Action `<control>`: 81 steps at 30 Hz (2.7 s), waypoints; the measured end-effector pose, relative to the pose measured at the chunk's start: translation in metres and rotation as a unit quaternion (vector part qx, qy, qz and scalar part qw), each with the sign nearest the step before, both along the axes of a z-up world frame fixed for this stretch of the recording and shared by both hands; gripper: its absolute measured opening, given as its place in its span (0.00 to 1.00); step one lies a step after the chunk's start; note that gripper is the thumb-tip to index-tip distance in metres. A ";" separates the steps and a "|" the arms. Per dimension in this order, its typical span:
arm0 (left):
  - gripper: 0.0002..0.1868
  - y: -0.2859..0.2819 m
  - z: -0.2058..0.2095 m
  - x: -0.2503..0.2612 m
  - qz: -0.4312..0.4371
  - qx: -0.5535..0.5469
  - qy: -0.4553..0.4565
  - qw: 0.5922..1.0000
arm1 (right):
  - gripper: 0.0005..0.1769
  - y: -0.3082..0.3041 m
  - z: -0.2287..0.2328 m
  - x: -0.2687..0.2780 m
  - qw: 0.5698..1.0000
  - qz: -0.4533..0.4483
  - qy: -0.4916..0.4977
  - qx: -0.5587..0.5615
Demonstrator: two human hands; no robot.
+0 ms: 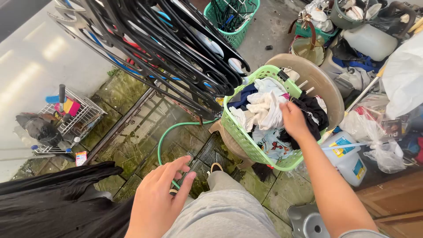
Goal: Hang various pieces of laundry onto hangers and a drying rack.
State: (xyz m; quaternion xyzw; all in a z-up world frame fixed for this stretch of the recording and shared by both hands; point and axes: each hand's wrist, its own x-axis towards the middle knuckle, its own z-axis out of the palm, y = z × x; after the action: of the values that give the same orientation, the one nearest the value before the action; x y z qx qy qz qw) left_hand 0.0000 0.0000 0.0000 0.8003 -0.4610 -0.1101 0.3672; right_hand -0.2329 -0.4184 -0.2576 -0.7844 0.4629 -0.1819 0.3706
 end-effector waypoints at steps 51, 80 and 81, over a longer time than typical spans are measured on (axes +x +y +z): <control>0.14 -0.011 0.036 0.031 -0.219 -0.160 -0.004 0.963 | 0.15 0.226 0.232 0.036 0.979 0.180 -0.081 -0.044; 0.23 0.039 -0.015 0.055 0.023 -0.075 -0.180 0.981 | 0.35 0.250 0.268 0.077 0.953 0.279 0.115 0.004; 0.23 0.040 -0.015 0.055 0.017 -0.071 -0.167 0.983 | 0.35 0.252 0.268 0.074 0.955 0.286 0.076 -0.001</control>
State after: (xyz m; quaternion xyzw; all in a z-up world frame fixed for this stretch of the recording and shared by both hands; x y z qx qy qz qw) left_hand 0.0546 0.0399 -0.0151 0.7868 -0.5091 0.0641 0.3430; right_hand -0.1585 -0.1665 0.0101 -0.8958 0.2456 -0.0084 0.3704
